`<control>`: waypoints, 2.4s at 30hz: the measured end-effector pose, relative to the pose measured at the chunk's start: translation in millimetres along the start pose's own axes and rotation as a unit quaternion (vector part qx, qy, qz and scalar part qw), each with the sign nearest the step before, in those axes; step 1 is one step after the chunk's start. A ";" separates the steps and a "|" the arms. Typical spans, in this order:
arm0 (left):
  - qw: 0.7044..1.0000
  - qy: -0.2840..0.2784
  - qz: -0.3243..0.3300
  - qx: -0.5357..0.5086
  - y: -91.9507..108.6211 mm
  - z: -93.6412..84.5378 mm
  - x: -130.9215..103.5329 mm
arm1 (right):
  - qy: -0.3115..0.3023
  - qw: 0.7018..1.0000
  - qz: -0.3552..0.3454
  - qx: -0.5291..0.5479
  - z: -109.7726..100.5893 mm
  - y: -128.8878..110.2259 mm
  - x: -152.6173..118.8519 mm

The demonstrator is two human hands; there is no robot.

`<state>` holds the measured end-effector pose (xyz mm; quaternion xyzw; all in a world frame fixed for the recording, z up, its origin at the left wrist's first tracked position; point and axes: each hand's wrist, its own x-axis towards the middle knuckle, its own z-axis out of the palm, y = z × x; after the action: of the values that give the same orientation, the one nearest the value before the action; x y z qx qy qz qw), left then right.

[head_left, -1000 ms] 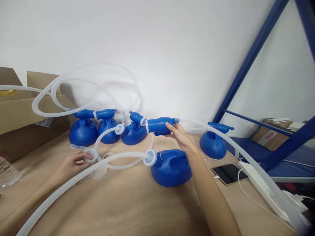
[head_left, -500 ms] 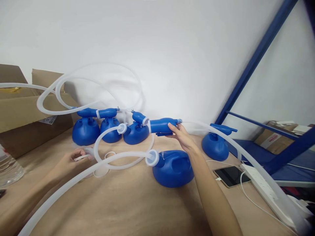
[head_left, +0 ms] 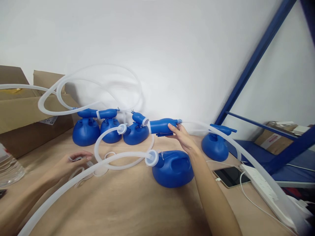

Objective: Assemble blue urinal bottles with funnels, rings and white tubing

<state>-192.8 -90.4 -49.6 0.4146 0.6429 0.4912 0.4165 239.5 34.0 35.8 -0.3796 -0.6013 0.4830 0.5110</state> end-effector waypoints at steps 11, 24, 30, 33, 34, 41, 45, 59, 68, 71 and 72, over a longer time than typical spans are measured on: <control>0.941 0.298 0.119 0.110 25.1 -17.0 -4.8 | -0.019 0.999 -0.024 0.036 -3.1 -4.4 -1.6; 0.899 0.089 0.381 -0.195 151.4 139.4 -47.5 | -0.103 0.985 -0.045 0.129 63.9 -36.2 -50.3; 0.838 0.060 0.518 -0.160 123.3 163.5 -54.5 | -0.052 0.976 0.013 0.213 94.8 -20.6 -53.7; 0.819 0.067 0.566 -0.068 111.8 164.1 -51.3 | -0.022 0.966 0.096 0.239 106.0 -16.5 -54.0; 0.809 0.072 0.582 -0.044 109.7 164.3 -49.0 | -0.019 0.962 0.124 0.245 108.8 -17.1 -55.1; 0.608 0.172 0.773 0.054 106.4 165.6 -31.4 | -0.031 0.962 0.156 0.221 111.5 -38.4 -70.5; 0.504 0.170 0.841 0.101 111.5 161.5 -24.8 | -0.085 0.960 0.158 0.214 105.9 -45.0 -68.3; 0.831 0.118 0.515 0.175 139.7 140.4 -47.2 | -0.022 0.795 -0.431 -0.426 53.6 -81.9 -98.8; 0.818 0.113 0.513 0.234 138.1 146.4 -60.3 | -0.157 0.725 -0.493 -0.454 54.1 -30.7 -53.8; 0.766 0.119 0.589 0.229 136.3 145.2 -55.3 | -0.142 0.734 -0.515 -0.419 49.2 -28.2 -48.3; 0.742 0.126 0.616 0.231 134.9 144.7 -52.9 | -0.147 0.741 -0.510 -0.412 47.3 -28.9 -46.9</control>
<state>-23.3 -75.4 64.3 0.7383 0.3878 0.5250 -0.1702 203.1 -26.8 51.7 -0.1136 -0.9129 -0.0948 0.3805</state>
